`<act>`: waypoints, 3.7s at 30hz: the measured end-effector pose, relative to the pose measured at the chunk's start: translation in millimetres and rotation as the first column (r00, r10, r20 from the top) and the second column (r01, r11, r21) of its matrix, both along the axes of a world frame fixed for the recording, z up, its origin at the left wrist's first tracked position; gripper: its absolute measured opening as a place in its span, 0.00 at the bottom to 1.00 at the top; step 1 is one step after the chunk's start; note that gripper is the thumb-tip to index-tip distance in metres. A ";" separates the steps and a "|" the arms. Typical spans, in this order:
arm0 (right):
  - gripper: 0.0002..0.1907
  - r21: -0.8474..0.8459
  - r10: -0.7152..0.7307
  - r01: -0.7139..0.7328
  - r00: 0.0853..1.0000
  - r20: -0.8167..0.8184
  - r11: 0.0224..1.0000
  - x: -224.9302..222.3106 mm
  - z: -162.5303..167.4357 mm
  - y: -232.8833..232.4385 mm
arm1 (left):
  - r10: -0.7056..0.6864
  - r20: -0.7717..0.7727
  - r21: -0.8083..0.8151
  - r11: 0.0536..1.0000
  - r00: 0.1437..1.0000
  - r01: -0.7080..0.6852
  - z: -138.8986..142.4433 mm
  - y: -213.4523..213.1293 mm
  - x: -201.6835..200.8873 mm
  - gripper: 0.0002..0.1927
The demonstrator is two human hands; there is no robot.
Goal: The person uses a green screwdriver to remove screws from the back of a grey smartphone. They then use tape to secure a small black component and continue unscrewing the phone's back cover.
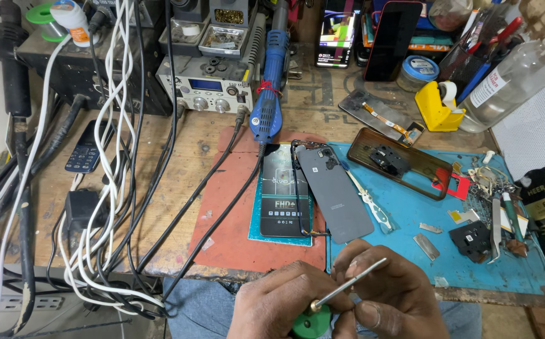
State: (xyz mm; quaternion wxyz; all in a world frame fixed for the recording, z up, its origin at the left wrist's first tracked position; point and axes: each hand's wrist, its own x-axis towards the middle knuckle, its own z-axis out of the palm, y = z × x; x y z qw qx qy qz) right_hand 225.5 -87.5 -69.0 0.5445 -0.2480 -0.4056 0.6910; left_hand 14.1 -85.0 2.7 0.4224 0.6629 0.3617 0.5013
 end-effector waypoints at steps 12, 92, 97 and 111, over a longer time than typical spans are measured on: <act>0.18 0.175 -0.221 0.240 0.968 -0.123 0.955 15.7 -5.2 3.9 | 0.120 0.197 -0.187 0.979 0.973 -0.083 -2.5 1.9 -10.8 0.21; 0.26 0.742 -0.569 0.209 -0.521 0.636 0.637 142.2 83.6 200.0 | 0.554 -0.666 0.303 0.813 0.499 -0.497 -16.2 103.1 -68.5 0.26; 0.29 0.594 -0.593 0.503 -0.184 0.784 0.628 125.4 77.9 105.0 | 0.582 -0.498 0.488 0.801 0.643 -0.348 -2.0 79.7 -39.8 0.25; 0.25 0.291 -0.476 0.586 0.188 0.859 0.756 63.3 6.8 -15.0 | -0.024 -0.577 0.342 0.901 0.816 0.268 -32.2 59.8 84.9 0.45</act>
